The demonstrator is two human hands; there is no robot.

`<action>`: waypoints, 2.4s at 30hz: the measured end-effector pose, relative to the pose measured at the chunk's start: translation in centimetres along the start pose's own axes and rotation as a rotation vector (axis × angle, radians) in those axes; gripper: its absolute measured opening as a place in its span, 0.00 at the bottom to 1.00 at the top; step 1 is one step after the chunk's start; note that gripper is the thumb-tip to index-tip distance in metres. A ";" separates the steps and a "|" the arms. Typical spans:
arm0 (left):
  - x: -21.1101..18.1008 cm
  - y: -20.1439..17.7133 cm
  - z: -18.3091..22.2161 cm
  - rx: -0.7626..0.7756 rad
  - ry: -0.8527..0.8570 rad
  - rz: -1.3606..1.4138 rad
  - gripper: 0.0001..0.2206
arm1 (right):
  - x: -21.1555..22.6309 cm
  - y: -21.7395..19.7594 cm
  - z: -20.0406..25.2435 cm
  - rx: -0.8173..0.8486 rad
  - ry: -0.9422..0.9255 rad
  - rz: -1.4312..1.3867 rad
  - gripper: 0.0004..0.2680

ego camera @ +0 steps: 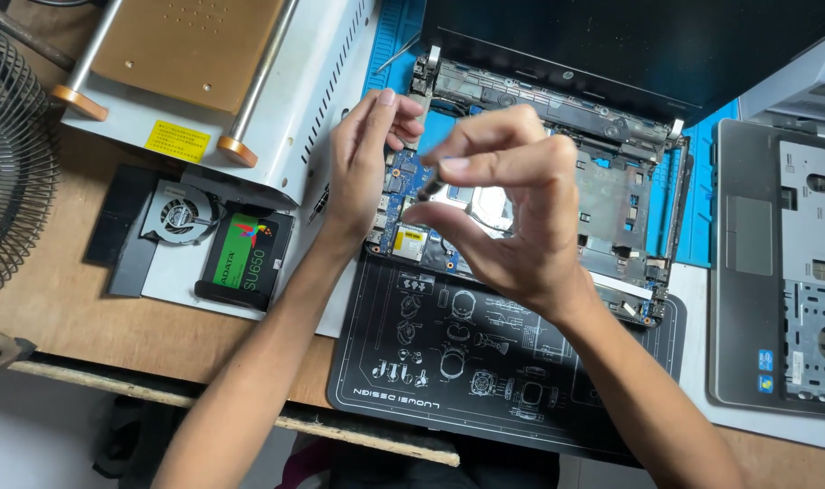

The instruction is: The person is performing internal repairs on a laptop, specifically connecting multiple ribbon cables to the motherboard and using a screwdriver to assist with component placement.

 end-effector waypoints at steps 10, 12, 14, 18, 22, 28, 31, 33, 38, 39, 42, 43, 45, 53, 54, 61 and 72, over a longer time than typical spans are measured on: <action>-0.5 0.2 0.0 0.004 0.027 0.013 0.18 | 1.6 0.5 -1.0 0.066 0.028 -0.096 0.11; 0.0 0.0 0.0 -0.010 0.002 -0.004 0.18 | 1.4 0.5 -0.9 0.070 0.156 -0.073 0.11; 0.1 -0.1 -0.2 -0.005 0.016 -0.002 0.18 | 0.6 0.4 -0.1 0.031 0.149 -0.034 0.15; -0.8 0.3 0.1 0.006 0.033 0.008 0.18 | 1.6 0.7 -1.2 0.110 0.118 -0.158 0.09; -0.1 0.1 -0.2 0.000 0.019 -0.005 0.19 | 0.9 0.5 0.0 0.015 0.193 -0.049 0.15; -0.6 0.4 0.2 0.012 -0.008 0.045 0.18 | 2.0 0.8 -1.0 0.098 0.114 -0.070 0.12; -0.1 0.1 -0.1 -0.009 0.015 -0.018 0.18 | 1.4 0.7 -0.4 0.055 0.179 -0.040 0.11; 0.1 0.0 -0.1 -0.005 0.035 -0.008 0.18 | 1.0 0.6 0.3 -0.001 0.156 -0.022 0.14; -0.1 0.0 0.0 -0.014 0.019 -0.023 0.18 | 1.6 0.9 -0.2 0.040 0.103 -0.008 0.14; -0.1 0.1 0.0 -0.013 0.018 -0.021 0.18 | 1.5 0.9 -0.1 0.028 0.092 0.001 0.15; 0.0 0.1 0.0 0.003 0.031 -0.024 0.18 | 1.2 1.0 0.1 0.037 0.107 -0.014 0.18; 0.1 0.1 -0.1 0.005 0.033 -0.023 0.18 | 1.2 0.9 0.2 0.035 0.106 -0.011 0.18; 0.1 0.1 0.0 0.033 0.049 -0.061 0.17 | 0.8 1.2 0.4 0.114 0.151 -0.010 0.21; -1.6 1.9 0.9 0.130 0.175 -0.042 0.14 | -1.3 -3.2 5.2 -0.128 0.227 0.190 0.05; -1.8 2.4 1.1 0.170 0.212 -0.101 0.14 | -1.5 -4.4 6.3 -0.243 0.303 0.147 0.08; -3.1 5.6 3.1 0.408 0.200 -0.191 0.09 | -3.4 -5.5 12.0 -0.376 0.495 0.144 0.08; -1.2 6.6 3.8 0.452 0.184 -0.214 0.10 | -2.4 -4.7 16.3 -0.518 0.107 0.231 0.07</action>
Point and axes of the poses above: each hand's wrist, its own z-axis away from the middle knuckle, its own y-axis out of the palm, x = y × z, the point moved 7 cm from there along -z, towards the middle knuckle, and after that the axes turned 13 degrees about z, right-handed, at the moved point
